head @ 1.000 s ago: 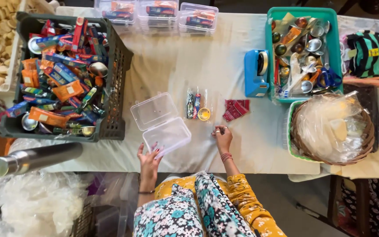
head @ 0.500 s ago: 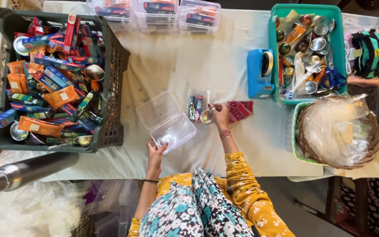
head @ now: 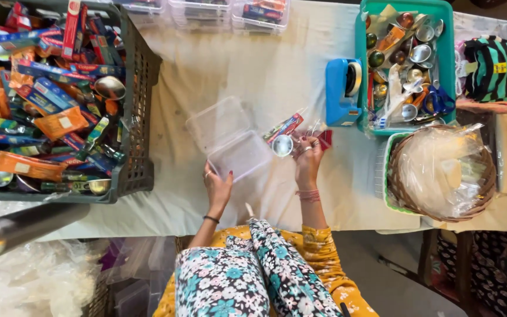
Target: The person sorts through a crate of assorted items, picking out a small tin and several packets. They place these items into a clear plastic container, close the lid, and then wrap the container in bubble wrap.
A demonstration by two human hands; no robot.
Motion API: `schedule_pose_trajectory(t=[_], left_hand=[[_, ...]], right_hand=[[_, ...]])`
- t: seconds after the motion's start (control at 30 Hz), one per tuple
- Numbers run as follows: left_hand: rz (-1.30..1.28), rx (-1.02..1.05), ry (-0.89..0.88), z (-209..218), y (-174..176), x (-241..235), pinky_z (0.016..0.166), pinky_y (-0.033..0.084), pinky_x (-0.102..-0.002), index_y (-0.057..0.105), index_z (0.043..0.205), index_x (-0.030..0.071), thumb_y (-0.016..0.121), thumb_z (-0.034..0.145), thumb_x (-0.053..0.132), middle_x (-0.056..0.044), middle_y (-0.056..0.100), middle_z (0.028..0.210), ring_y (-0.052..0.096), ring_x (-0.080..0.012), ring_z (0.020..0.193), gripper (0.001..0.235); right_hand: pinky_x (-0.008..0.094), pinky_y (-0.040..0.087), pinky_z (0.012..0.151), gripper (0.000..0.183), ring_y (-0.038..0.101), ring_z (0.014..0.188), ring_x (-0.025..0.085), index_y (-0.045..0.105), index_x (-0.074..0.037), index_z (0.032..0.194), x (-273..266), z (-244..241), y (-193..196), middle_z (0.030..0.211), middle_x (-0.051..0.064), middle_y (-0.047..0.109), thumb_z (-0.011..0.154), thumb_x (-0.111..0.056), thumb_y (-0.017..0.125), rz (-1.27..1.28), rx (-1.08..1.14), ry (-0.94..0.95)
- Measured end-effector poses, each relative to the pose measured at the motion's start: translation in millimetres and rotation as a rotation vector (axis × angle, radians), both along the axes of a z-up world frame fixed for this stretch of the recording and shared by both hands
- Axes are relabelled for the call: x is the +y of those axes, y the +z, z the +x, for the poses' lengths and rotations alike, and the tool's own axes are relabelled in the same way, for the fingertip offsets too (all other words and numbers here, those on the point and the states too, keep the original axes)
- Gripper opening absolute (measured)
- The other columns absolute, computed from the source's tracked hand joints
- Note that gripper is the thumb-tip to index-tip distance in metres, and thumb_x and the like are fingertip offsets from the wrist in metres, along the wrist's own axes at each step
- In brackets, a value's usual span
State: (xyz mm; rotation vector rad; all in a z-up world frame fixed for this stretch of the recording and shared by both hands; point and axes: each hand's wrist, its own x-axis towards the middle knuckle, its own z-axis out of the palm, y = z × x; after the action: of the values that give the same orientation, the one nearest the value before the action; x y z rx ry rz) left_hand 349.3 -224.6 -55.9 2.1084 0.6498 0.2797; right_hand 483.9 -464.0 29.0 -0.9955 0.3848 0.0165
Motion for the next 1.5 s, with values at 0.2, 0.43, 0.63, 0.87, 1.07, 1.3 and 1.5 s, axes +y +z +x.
schedule_pose_trajectory(t=[0.2,0.43,0.63,0.87,1.07,1.3,1.5], left_hand=[[0.008,0.230,-0.056,2,21,-13,0.115,0.034,-0.053,0.035,0.153,0.002,0.068,0.093,0.044,-0.027,0.040,0.146,0.044,-0.0454,0.133,0.080],[0.158,-0.170,0.014,5,84,-9,0.119,0.027,-0.053,0.036,0.157,0.002,0.060,0.103,0.030,-0.023,0.035,0.158,0.036,-0.0429,0.145,0.066],[0.413,-0.140,-0.626,34,85,-10,0.122,0.029,-0.048,0.042,0.156,0.012,0.065,0.096,0.028,-0.013,0.042,0.159,0.040,-0.0317,0.147,0.066],[0.486,-0.106,-0.623,30,58,-22,0.118,0.030,-0.050,0.046,0.153,0.020,0.065,0.095,0.039,-0.017,0.035,0.162,0.040,-0.0336,0.143,0.064],[0.578,-0.059,-0.540,32,44,-30,0.118,0.031,-0.050,0.048,0.152,0.020,0.066,0.093,0.043,-0.013,0.040,0.161,0.042,-0.0306,0.143,0.065],[0.544,-0.030,-0.535,46,46,-24,0.104,0.039,-0.046,0.054,0.142,0.022,0.077,0.078,0.049,-0.006,0.050,0.148,0.049,-0.0271,0.126,0.073],[0.387,-0.126,-0.608,38,44,-8,0.114,0.036,-0.047,0.053,0.151,0.020,0.075,0.093,0.034,-0.009,0.043,0.156,0.043,-0.0288,0.140,0.064]], right_hand=[[0.043,0.062,0.081,0.009,0.069,0.098,0.020,0.053,-0.012,0.114,59,-55,-52,0.109,0.008,0.065,0.107,-0.014,0.059,0.188,0.088,0.065],[0.041,0.062,0.081,0.007,0.072,0.101,0.023,0.049,-0.014,0.106,97,-73,-73,0.114,0.011,0.070,0.102,-0.015,0.054,0.219,0.239,0.137],[0.033,0.058,0.071,0.011,0.068,0.090,0.018,0.050,-0.013,0.112,84,-73,-114,0.106,0.008,0.067,0.103,-0.016,0.057,0.184,0.247,0.143],[0.028,0.056,0.071,0.027,0.063,0.087,0.014,0.055,-0.003,0.123,75,-73,-48,0.109,0.006,0.064,0.099,-0.010,0.065,-0.450,0.053,0.276],[0.045,0.045,0.098,0.041,0.056,0.114,0.031,0.059,-0.005,0.126,67,-70,-3,0.124,0.010,0.061,0.087,-0.010,0.071,-1.379,-0.299,0.243],[0.056,0.024,0.120,0.015,0.042,0.138,0.032,0.074,-0.016,0.105,52,-73,-15,0.139,0.008,0.057,0.093,-0.025,0.070,-1.783,-0.464,0.294],[0.058,0.023,0.119,0.019,0.042,0.136,0.031,0.074,-0.016,0.106,53,-72,-22,0.136,0.007,0.057,0.091,-0.027,0.071,-1.801,-0.412,0.352]])
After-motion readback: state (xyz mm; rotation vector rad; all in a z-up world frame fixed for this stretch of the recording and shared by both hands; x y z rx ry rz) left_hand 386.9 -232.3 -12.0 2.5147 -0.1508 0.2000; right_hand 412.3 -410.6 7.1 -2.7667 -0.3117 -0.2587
